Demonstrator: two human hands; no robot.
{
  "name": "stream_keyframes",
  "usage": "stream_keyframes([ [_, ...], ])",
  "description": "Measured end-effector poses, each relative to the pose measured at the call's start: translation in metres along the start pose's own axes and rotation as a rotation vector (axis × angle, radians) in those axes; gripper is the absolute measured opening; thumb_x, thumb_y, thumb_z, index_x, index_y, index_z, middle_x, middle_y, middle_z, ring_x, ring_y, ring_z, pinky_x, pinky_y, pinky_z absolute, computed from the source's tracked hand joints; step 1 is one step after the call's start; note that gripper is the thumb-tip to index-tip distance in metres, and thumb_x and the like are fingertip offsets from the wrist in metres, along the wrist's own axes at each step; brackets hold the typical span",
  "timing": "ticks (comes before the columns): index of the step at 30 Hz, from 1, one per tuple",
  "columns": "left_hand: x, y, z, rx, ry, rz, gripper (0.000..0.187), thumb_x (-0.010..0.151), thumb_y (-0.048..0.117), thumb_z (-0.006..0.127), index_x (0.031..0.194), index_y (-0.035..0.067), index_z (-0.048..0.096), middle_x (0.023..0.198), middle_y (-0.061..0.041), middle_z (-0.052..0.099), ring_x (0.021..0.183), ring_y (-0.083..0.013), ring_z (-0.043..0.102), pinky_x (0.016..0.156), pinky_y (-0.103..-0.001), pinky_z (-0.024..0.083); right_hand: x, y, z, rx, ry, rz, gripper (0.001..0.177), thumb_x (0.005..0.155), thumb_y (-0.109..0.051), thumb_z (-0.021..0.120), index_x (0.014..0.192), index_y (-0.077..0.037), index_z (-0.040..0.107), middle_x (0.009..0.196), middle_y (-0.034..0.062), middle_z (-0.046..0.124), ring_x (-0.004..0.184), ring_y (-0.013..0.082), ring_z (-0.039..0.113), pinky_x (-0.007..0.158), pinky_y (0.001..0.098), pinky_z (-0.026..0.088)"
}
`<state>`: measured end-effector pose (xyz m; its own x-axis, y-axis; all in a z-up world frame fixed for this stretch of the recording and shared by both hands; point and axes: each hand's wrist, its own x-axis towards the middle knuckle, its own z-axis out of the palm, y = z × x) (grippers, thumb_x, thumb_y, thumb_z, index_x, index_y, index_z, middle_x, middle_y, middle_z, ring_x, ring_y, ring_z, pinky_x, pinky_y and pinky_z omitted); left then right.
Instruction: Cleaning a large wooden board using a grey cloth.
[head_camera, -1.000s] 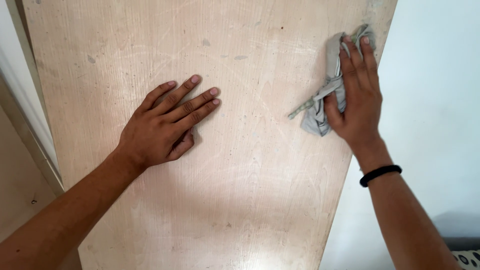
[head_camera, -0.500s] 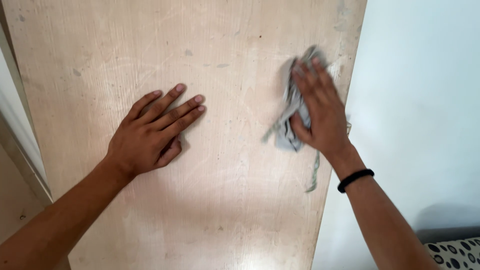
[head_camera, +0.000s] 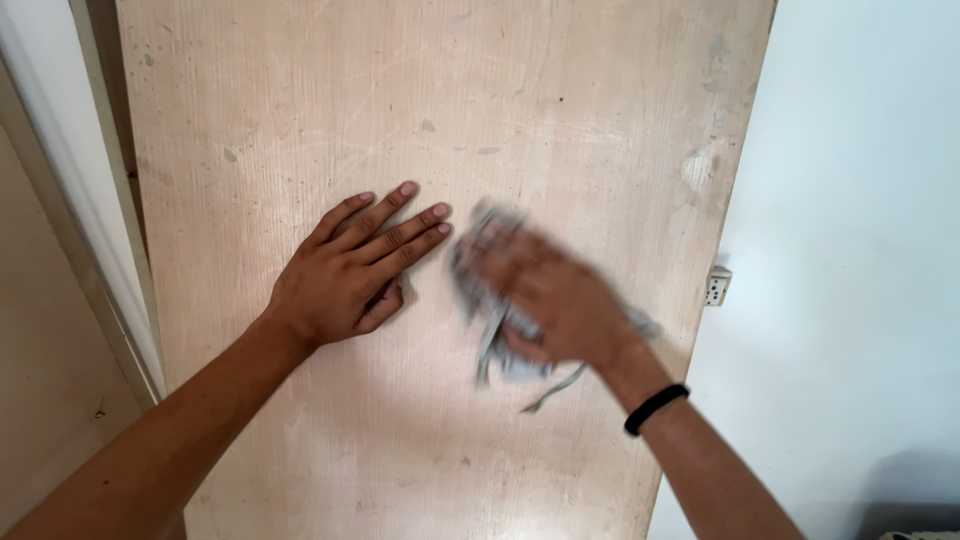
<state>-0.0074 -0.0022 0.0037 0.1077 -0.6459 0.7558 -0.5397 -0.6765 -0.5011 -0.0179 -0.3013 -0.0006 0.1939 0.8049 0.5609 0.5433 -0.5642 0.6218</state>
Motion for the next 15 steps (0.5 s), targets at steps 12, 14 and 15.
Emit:
stream_keyframes([
  [12, -0.003, -0.002, 0.003, -0.004, 0.007, 0.030, 0.066, 0.094, 0.028, 0.053, 0.159, 0.022, 0.042, 0.167, 0.005, 0.034, 0.156, -0.0195, 0.025, 0.128, -0.044, 0.017, -0.007, -0.053, 0.031, 0.058, -0.042, 0.107, 0.088, 0.084, -0.038, 0.069, 0.161, -0.019, 0.029, 0.163, 0.0099, 0.035, 0.151, 0.0318, 0.032, 0.126, 0.0480, 0.026],
  [14, -0.003, -0.001, 0.003, -0.039, 0.031, 0.041, 0.066, 0.096, 0.028, 0.053, 0.160, 0.020, 0.041, 0.168, 0.003, 0.034, 0.157, -0.0206, 0.025, 0.129, -0.044, 0.017, -0.015, -0.065, 0.035, 0.129, -0.187, 0.030, 0.088, 0.083, -0.045, 0.069, 0.159, -0.020, 0.031, 0.159, 0.0126, 0.036, 0.147, 0.0325, 0.033, 0.123, 0.0466, 0.026],
  [15, -0.003, -0.001, 0.002, -0.013, 0.014, 0.033, 0.068, 0.094, 0.027, 0.053, 0.160, 0.021, 0.041, 0.168, 0.004, 0.034, 0.157, -0.0203, 0.025, 0.129, -0.044, 0.017, -0.017, -0.063, 0.034, 0.117, -0.162, -0.079, 0.085, 0.089, -0.040, 0.066, 0.162, -0.018, 0.029, 0.165, 0.0078, 0.036, 0.153, 0.0272, 0.034, 0.128, 0.0453, 0.027],
])
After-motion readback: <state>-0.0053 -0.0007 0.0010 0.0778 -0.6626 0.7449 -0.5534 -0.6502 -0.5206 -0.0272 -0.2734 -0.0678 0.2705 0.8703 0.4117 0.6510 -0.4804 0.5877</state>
